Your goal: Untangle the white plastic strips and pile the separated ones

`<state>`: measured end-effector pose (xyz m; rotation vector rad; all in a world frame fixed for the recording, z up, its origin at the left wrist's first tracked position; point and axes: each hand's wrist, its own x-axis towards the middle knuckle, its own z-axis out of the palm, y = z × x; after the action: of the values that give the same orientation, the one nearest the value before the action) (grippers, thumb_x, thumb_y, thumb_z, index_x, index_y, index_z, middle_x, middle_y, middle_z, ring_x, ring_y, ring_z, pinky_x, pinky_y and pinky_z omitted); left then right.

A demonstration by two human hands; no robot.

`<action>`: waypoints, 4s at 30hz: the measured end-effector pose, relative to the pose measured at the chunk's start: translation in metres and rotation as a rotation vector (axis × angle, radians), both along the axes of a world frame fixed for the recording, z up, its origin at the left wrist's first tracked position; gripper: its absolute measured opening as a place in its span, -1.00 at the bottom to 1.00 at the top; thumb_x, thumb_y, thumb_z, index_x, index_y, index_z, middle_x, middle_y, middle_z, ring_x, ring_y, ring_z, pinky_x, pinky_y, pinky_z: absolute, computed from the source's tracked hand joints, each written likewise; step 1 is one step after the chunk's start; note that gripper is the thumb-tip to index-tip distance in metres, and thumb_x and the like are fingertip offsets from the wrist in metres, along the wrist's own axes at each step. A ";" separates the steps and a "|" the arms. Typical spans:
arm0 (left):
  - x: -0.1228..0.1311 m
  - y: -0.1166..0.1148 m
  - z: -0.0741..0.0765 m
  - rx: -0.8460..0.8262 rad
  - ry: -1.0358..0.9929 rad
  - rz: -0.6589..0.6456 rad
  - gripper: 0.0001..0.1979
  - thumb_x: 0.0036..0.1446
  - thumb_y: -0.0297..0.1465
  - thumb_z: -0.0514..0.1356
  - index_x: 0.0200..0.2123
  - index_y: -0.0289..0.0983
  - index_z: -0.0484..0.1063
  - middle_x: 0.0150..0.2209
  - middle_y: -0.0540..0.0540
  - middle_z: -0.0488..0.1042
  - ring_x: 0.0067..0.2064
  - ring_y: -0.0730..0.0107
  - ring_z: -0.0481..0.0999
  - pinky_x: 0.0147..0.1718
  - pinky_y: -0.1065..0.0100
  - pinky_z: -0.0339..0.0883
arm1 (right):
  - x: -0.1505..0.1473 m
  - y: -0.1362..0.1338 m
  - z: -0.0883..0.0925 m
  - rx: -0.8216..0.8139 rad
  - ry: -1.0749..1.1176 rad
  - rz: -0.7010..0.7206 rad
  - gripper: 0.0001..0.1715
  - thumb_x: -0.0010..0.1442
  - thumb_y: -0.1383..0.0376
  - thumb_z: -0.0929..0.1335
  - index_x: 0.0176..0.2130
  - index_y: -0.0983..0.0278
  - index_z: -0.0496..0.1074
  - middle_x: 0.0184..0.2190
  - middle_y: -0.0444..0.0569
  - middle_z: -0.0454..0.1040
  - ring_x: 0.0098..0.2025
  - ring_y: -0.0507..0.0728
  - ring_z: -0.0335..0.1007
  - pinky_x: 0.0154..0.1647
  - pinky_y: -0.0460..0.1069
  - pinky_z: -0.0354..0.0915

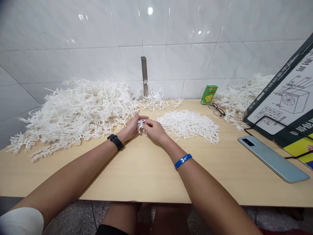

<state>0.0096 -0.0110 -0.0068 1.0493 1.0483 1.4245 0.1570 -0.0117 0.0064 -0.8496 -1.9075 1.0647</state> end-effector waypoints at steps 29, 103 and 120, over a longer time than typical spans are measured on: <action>0.012 -0.002 0.007 0.092 0.017 0.064 -0.71 0.19 -0.21 0.20 -0.43 -0.33 0.41 -0.50 -0.05 0.49 -0.42 0.44 0.50 -0.32 0.38 0.42 | 0.003 0.007 -0.004 0.018 0.029 -0.152 -0.78 0.02 0.27 0.23 -0.61 0.21 0.15 -0.63 -0.18 0.18 -0.50 0.05 0.11 -0.45 -0.04 0.07; 0.003 0.004 -0.003 0.059 -0.087 -0.289 -0.46 0.18 -0.04 0.15 0.11 -0.23 0.45 -0.07 -0.20 0.57 -0.15 0.28 0.55 -0.21 0.34 0.38 | 0.003 0.007 0.003 -0.359 0.345 -0.127 -0.57 -0.15 0.05 0.51 -0.37 0.28 0.43 -0.48 -0.12 0.39 -0.44 0.03 0.29 -0.47 -0.05 0.17; 0.009 -0.004 0.007 0.035 -0.173 -0.315 -0.52 0.24 -0.10 0.09 0.03 -0.31 0.49 -0.07 -0.26 0.56 -0.10 0.19 0.56 -0.21 0.32 0.38 | 0.001 0.013 -0.009 -0.133 0.293 -0.091 -0.63 -0.04 0.10 0.45 -0.25 0.21 0.38 -0.33 -0.12 0.43 -0.30 0.07 0.39 -0.26 0.01 0.37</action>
<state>0.0182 -0.0152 -0.0001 1.0443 0.7014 1.2542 0.1576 0.0017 -0.0025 -0.7967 -1.5550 1.1998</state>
